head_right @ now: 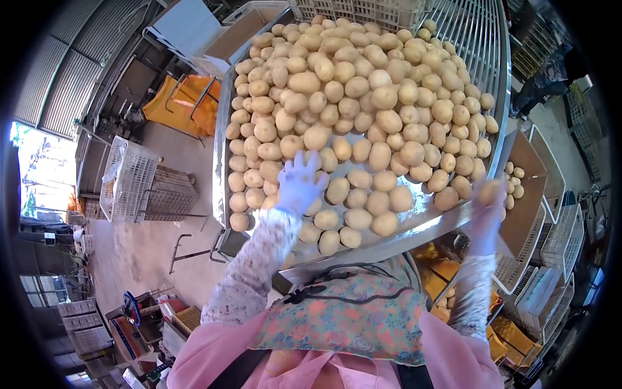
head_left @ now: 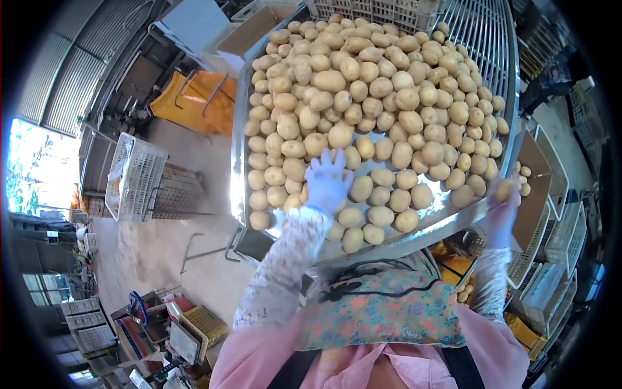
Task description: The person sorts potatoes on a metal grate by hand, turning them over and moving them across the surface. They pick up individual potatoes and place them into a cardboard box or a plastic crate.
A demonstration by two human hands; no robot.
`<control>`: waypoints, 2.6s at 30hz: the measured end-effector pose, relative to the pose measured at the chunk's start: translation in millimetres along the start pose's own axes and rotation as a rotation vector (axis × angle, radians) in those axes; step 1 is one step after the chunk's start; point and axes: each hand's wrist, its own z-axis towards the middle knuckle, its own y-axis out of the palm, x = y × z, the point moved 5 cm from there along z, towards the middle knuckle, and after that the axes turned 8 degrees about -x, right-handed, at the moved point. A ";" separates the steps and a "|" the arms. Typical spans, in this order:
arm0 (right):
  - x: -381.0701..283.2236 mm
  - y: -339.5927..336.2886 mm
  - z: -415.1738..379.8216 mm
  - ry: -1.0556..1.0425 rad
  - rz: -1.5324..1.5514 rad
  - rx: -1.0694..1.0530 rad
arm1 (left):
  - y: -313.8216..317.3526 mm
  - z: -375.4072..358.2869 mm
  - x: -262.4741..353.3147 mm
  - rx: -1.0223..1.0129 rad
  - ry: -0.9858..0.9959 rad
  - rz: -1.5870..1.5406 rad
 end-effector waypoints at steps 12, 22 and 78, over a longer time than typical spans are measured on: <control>125.1 79.0 -92.7 0.663 -0.030 -0.483 | 11.3 -47.1 127.0 0.002 0.513 -0.580; -32.1 -88.2 61.1 0.063 -0.188 0.175 | 22.5 -171.9 -81.6 -0.177 0.333 -0.064; -18.7 -69.0 21.6 -0.037 -0.408 0.031 | 40.8 -165.7 -55.1 -0.180 0.184 -0.317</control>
